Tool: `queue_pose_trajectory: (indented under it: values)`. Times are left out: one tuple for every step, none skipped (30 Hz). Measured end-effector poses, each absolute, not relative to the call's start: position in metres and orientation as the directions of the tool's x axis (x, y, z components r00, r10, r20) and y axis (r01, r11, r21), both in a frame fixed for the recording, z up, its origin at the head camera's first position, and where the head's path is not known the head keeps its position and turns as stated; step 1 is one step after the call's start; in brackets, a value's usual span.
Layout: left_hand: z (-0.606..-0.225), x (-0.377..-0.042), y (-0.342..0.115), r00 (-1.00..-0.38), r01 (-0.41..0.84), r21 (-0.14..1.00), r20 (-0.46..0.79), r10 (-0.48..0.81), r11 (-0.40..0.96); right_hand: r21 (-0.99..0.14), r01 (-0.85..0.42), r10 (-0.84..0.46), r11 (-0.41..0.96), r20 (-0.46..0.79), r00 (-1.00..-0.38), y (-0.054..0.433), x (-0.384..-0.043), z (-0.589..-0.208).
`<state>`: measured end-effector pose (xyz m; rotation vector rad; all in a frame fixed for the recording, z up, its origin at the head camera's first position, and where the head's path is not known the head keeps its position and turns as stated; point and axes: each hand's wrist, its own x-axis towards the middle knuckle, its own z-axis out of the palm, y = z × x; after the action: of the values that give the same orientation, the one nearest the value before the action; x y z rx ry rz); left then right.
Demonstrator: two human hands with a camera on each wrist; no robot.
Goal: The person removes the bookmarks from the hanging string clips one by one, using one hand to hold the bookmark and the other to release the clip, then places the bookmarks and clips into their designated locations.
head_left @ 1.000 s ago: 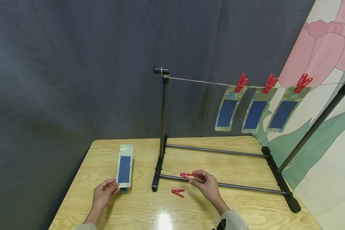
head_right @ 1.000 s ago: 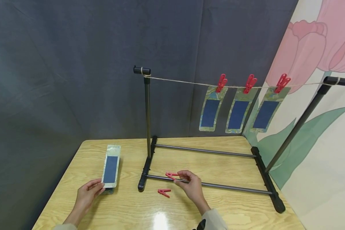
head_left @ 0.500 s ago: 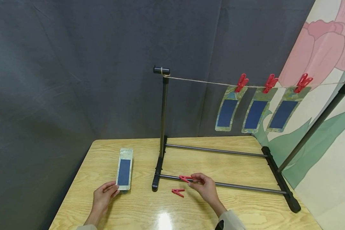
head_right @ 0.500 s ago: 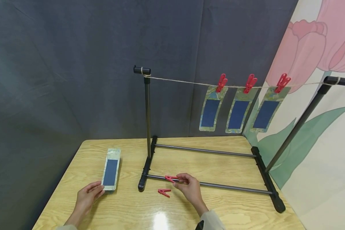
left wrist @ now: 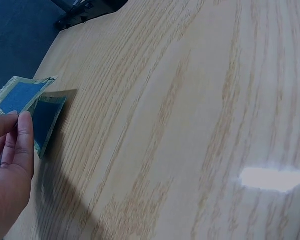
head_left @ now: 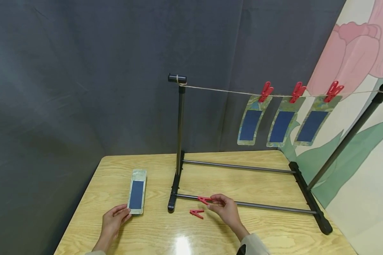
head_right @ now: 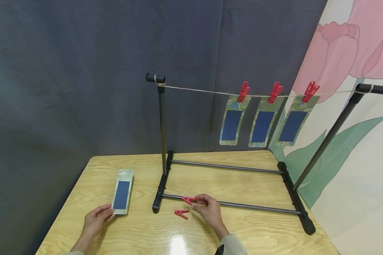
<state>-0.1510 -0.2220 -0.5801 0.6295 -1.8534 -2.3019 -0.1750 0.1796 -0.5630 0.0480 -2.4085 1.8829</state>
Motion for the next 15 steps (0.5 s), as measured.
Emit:
queue_pose_trajectory:
  values:
    - [-0.5809,-0.151,-0.2224,-0.905,-0.166,0.956,-0.245,-0.347,-0.243,-0.968,-0.074,0.024,0.24,0.082,-0.996,0.1796,-0.1754,-0.564]
    - [-0.5814,-0.151,-0.2226,-0.904,-0.168,0.956,-0.247,-0.349,-0.241,-0.968,-0.074,0.019,0.241,0.081,-0.997,0.1796,-0.1756,-0.5648]
    - [-0.582,-0.1509,-0.2229,-0.903,-0.172,0.956,-0.249,-0.349,-0.238,-0.967,-0.072,0.016,0.244,0.078,-0.997,0.1797,-0.1756,-0.5654]
    - [-0.5824,-0.1507,-0.223,-0.902,-0.175,0.956,-0.252,-0.35,-0.236,-0.966,-0.074,0.012,0.246,0.08,-0.997,0.1797,-0.1756,-0.5661]
    - [-0.5828,-0.1507,-0.223,-0.902,-0.181,0.955,-0.256,-0.348,-0.234,-0.965,-0.081,0.009,0.251,0.086,-0.996,0.1797,-0.1754,-0.5667]
    - [-0.5831,-0.1507,-0.2228,-0.901,-0.185,0.955,-0.26,-0.348,-0.234,-0.962,-0.091,0.006,0.259,0.095,-0.995,0.1798,-0.1753,-0.5674]
    - [-0.5834,-0.1505,-0.2228,-0.9,-0.188,0.954,-0.263,-0.347,-0.235,-0.955,-0.116,-0.002,0.273,0.12,-0.993,0.1798,-0.1746,-0.5679]
    - [-0.5836,-0.1504,-0.2227,-0.899,-0.194,0.952,-0.269,-0.346,-0.235,-0.951,-0.13,-0.005,0.28,0.134,-0.991,0.1798,-0.1742,-0.5686]
    - [-0.5839,-0.1501,-0.2227,-0.899,-0.199,0.951,-0.272,-0.343,-0.235,-0.948,-0.14,-0.009,0.287,0.143,-0.99,0.1799,-0.1737,-0.569]
    - [-0.5841,-0.15,-0.2225,-0.896,-0.204,0.95,-0.278,-0.346,-0.236,-0.943,-0.154,-0.015,0.295,0.157,-0.988,0.1801,-0.1733,-0.5696]
    - [-0.5843,-0.1498,-0.2225,-0.896,-0.207,0.95,-0.281,-0.345,-0.236,-0.94,-0.156,-0.017,0.303,0.159,-0.987,0.1803,-0.1731,-0.5703]
    - [-0.5846,-0.1496,-0.2226,-0.894,-0.21,0.949,-0.284,-0.346,-0.235,-0.936,-0.163,-0.022,0.313,0.164,-0.986,0.1807,-0.1731,-0.5713]
    - [-0.5846,-0.1493,-0.2226,-0.894,-0.212,0.949,-0.285,-0.346,-0.235,-0.935,-0.16,-0.023,0.318,0.161,-0.987,0.181,-0.1732,-0.572]
    - [-0.5848,-0.1493,-0.2225,-0.892,-0.214,0.948,-0.288,-0.348,-0.235,-0.939,-0.14,-0.018,0.315,0.142,-0.99,0.1813,-0.1734,-0.5727]
    - [-0.585,-0.1492,-0.2226,-0.893,-0.213,0.948,-0.287,-0.348,-0.235,-0.939,-0.132,-0.017,0.318,0.134,-0.991,0.1815,-0.1736,-0.5734]
